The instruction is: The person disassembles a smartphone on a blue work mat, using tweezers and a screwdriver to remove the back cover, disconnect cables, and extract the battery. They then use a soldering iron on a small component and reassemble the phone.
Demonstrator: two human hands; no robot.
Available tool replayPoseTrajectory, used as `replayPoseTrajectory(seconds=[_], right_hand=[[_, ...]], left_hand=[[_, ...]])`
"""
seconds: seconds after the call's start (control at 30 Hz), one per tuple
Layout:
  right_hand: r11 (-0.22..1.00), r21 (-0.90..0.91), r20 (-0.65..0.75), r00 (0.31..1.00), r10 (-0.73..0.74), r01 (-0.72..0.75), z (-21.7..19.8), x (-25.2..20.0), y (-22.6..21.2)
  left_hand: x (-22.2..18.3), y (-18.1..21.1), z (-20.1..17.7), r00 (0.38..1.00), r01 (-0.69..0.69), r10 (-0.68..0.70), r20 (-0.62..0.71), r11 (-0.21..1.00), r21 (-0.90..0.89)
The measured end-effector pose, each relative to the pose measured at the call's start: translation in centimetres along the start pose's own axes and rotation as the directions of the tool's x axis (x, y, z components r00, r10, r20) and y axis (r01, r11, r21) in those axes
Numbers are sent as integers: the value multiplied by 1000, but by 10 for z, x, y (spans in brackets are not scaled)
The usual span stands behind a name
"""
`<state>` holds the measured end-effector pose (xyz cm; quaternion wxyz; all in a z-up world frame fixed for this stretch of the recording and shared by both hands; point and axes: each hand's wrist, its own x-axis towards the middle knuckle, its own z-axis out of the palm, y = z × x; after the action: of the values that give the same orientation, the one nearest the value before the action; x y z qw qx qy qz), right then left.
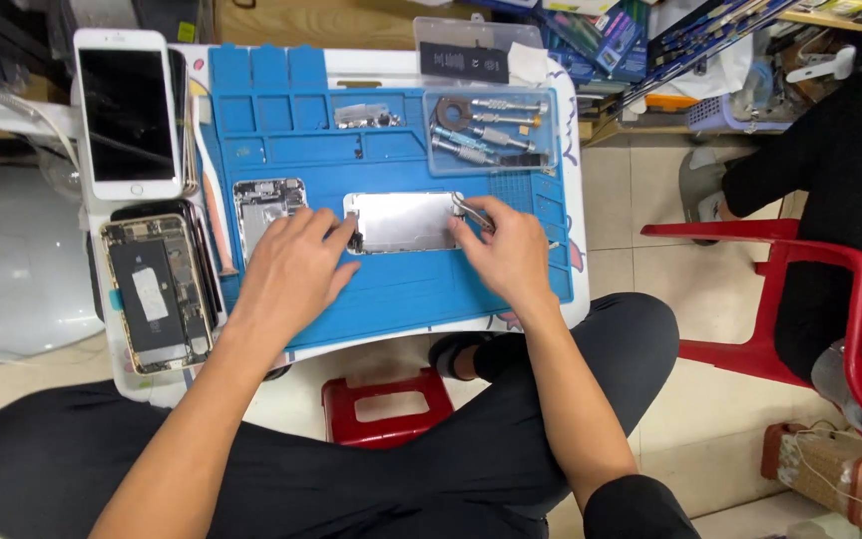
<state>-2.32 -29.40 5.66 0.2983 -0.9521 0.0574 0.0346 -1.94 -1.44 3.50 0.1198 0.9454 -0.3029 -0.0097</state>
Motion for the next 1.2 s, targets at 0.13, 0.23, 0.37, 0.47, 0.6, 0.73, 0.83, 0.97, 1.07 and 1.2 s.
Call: replayPoseTrajectory(seconds=[0.13,0.23,0.37,0.47,0.6,0.73,0.83,0.97,1.07,1.2], right_hand=[[996,-5,71,993,89,-89,-11,4,-7],[997,-23,79,994,78,-77,-13,6,4],[1000,20,87,996,17,-19,-32,1,2],[984,164,207,973,-97,63,-40,2,4],[967,219,250,951,-181,127,-43,-1,9],[984,125,175,973,-151,130,-51,0,22],[986,96,119,982,-146,135,-63,10,30],[986,37,138,976,-166,163,-61,12,39],[986,-44,182,972,-150,160,-61,11,29],[981,-128,109,985,-131,144,-51,12,38]], left_hand=[[5,0,-11,1000,29,-29,4,999,-23],[2,-4,5,999,50,-50,-8,998,32],[15,11,-4,993,75,-89,-82,985,-158],[26,23,8,993,62,-91,-79,947,-315],[26,22,22,997,50,-60,-54,982,-184],[22,19,33,996,49,-57,-75,993,-103],[20,21,30,989,83,-103,-102,980,-183],[18,26,32,978,126,-159,-138,966,-224],[19,26,31,969,198,-232,-79,932,-304],[21,25,32,977,150,-200,-77,894,-422]])
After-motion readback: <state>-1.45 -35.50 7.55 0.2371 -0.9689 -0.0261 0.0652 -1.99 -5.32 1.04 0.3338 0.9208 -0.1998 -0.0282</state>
